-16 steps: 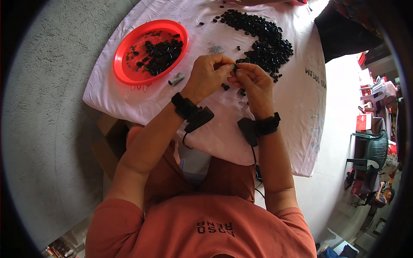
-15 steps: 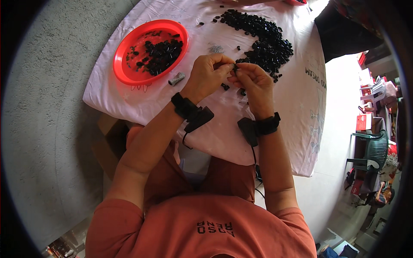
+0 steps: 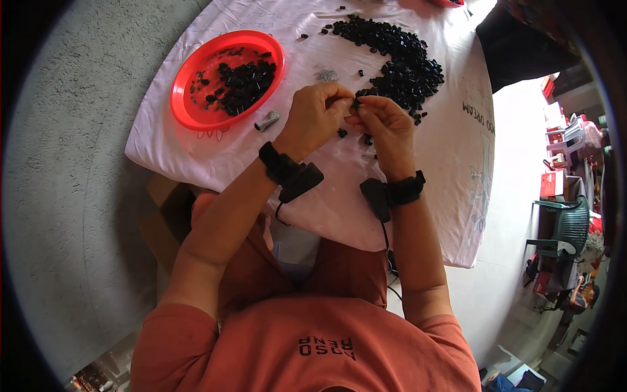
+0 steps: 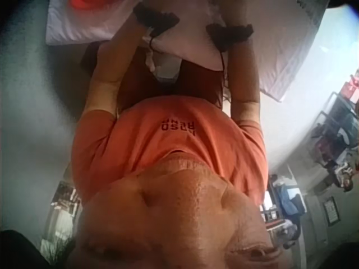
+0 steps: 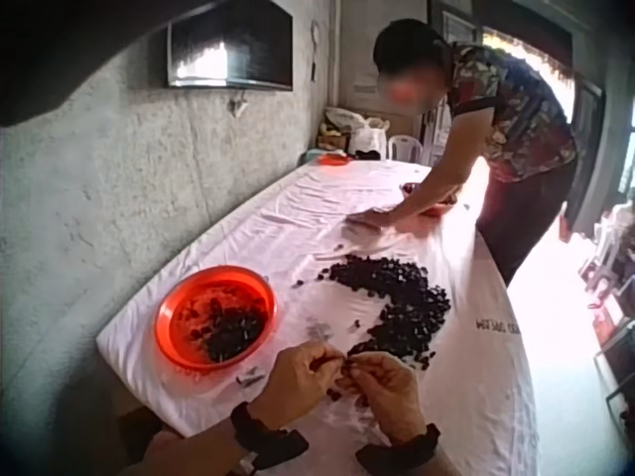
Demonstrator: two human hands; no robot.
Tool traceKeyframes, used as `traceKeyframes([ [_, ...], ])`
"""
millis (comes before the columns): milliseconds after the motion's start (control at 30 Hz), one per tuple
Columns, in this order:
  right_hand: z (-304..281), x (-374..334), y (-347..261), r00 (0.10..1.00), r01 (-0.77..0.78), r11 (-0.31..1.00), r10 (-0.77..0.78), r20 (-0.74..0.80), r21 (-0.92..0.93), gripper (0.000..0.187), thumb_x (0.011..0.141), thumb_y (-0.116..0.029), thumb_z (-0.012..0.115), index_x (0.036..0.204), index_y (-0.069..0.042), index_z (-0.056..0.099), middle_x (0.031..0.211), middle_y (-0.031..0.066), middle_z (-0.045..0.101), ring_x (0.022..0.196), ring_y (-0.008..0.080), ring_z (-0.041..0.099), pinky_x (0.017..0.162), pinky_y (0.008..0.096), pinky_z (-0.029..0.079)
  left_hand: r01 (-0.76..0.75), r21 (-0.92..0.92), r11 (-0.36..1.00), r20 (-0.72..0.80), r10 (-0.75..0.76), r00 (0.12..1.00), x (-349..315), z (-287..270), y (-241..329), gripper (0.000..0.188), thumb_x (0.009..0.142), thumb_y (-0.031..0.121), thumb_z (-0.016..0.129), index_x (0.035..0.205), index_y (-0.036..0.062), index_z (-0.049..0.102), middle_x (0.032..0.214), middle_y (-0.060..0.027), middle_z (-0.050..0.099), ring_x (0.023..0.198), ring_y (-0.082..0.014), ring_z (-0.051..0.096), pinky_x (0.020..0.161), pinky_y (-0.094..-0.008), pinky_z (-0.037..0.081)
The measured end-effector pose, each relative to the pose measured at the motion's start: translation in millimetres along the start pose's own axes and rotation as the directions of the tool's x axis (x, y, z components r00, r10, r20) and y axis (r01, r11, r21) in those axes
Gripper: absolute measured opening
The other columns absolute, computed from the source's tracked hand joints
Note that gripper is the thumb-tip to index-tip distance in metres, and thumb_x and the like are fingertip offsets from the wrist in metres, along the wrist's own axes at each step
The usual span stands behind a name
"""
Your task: Manually assembling small metal components into black plastic fasteners at a workstation.
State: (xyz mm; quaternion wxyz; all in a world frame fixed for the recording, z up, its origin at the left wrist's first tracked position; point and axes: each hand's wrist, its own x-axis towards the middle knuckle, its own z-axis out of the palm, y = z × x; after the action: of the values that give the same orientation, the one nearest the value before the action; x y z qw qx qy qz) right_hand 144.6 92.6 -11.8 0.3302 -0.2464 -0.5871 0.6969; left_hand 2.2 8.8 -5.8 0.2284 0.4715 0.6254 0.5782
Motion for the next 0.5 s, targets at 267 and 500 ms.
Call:
traceKeyframes([
  [267,1.9,-0.3,2.5,0.999,0.042,0.999,-0.042,0.017,0.009,0.017,0.093,0.003,0.06,0.11,0.004,0.062,0.098,0.0115,0.071,0.084,0.0167,0.072,0.073,0.0239,0.057,-0.203,0.247,0.948,-0.049,0.221,0.974,-0.6,2.5,-3.0,0.011,0.092,0.002,0.061,0.097,-0.0035,0.07,0.084,-0.0075,0.071,0.074,-0.0082,0.065,0.066,-0.0228,0.052],
  [500,-0.9,-0.9,-3.5,0.998,-0.064,0.998,0.064,-0.01,-0.008,0.012,0.093,0.001,0.062,0.105,0.003,0.061,0.097,0.0125,0.072,0.085,0.0187,0.072,0.072,0.0235,0.057,0.037,-0.029,0.999,0.025,-0.037,0.999,2.3,-3.1,-6.4,0.014,0.092,0.002,0.062,0.101,-0.0038,0.07,0.088,-0.0073,0.072,0.077,-0.0086,0.066,0.069,-0.0225,0.052],
])
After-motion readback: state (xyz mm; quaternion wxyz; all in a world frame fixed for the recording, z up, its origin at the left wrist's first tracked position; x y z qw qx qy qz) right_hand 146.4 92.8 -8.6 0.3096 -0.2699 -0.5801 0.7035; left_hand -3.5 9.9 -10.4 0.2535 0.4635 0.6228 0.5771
